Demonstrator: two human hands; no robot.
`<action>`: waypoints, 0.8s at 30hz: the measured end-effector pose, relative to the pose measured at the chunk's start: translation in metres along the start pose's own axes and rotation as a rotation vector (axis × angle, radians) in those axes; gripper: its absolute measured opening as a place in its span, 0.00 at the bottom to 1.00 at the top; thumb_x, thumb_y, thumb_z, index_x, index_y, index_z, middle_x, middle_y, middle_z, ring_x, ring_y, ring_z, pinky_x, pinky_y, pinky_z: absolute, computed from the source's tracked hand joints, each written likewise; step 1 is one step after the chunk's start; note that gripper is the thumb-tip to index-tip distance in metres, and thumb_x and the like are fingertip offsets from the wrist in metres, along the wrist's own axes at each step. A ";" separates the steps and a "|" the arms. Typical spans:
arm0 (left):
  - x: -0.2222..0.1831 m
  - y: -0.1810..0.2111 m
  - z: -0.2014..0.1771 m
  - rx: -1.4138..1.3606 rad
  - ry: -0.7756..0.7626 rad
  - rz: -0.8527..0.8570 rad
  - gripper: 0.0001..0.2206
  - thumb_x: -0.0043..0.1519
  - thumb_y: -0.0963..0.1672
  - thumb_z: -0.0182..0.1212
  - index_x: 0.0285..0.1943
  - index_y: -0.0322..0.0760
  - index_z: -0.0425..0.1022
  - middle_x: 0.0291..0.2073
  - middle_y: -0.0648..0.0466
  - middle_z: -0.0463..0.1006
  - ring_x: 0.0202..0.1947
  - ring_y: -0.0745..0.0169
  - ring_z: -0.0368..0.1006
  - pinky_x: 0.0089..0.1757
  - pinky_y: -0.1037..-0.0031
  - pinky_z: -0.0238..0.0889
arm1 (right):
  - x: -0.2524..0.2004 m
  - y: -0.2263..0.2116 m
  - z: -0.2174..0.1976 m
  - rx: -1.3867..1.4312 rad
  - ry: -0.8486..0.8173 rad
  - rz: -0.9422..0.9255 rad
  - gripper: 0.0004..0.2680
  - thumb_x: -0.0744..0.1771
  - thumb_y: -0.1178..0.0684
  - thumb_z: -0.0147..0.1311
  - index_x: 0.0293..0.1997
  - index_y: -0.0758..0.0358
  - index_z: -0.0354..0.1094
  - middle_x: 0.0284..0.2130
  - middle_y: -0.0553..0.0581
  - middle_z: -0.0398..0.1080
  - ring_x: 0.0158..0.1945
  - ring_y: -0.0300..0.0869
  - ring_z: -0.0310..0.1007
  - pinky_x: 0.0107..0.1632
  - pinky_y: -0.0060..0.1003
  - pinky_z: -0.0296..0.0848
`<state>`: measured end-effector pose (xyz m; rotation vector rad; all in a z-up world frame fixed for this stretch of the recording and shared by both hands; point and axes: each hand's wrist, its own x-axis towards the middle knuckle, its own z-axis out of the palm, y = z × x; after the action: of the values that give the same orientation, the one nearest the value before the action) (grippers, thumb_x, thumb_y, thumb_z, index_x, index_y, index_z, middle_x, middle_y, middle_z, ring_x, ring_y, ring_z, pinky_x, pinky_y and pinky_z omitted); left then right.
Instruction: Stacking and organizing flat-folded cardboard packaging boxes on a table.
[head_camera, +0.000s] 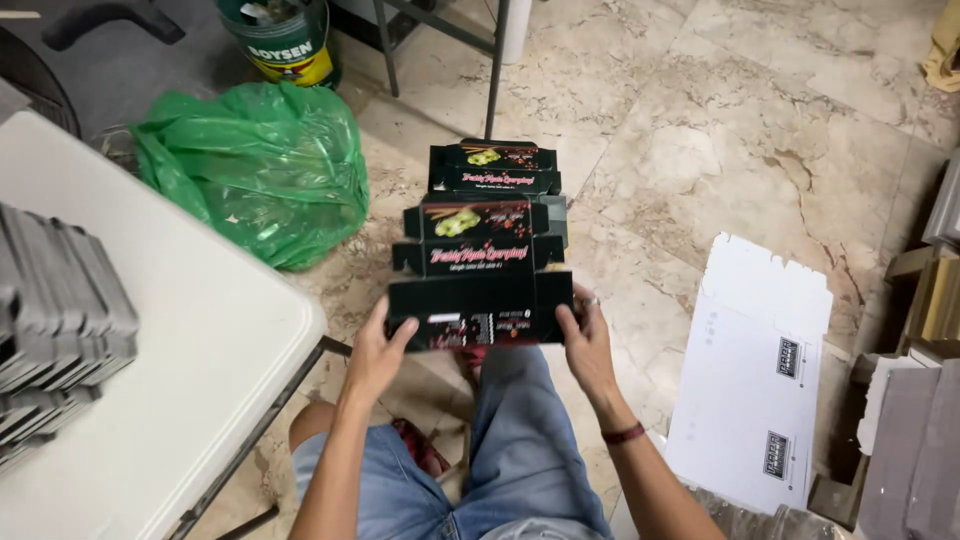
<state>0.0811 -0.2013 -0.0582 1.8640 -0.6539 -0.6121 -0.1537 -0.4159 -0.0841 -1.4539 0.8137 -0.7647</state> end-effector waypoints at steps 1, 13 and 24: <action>0.021 -0.004 0.009 0.016 -0.035 0.000 0.32 0.64 0.48 0.63 0.74 0.24 0.59 0.68 0.28 0.63 0.70 0.33 0.57 0.65 0.49 0.52 | 0.017 0.005 -0.004 -0.041 0.027 -0.039 0.15 0.71 0.57 0.49 0.65 0.69 0.60 0.38 0.58 0.69 0.42 0.43 0.70 0.42 0.40 0.73; 0.247 -0.051 0.058 0.072 -0.232 -0.206 0.32 0.63 0.48 0.63 0.77 0.44 0.58 0.67 0.41 0.61 0.61 0.42 0.59 0.49 0.49 0.60 | 0.173 0.008 -0.005 -0.339 0.059 0.033 0.17 0.69 0.47 0.54 0.62 0.66 0.65 0.37 0.58 0.69 0.36 0.46 0.70 0.34 0.38 0.72; 0.198 -0.003 0.054 0.281 -0.409 -0.159 0.52 0.50 0.44 0.77 0.79 0.26 0.41 0.74 0.25 0.48 0.74 0.21 0.42 0.62 0.28 0.46 | 0.185 -0.002 -0.031 -0.772 -0.448 0.421 0.40 0.58 0.39 0.71 0.72 0.71 0.51 0.63 0.69 0.65 0.59 0.61 0.71 0.58 0.50 0.76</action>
<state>0.1882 -0.3707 -0.1031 2.0836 -0.8988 -1.0678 -0.0808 -0.5889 -0.0827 -1.9317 1.0632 0.2404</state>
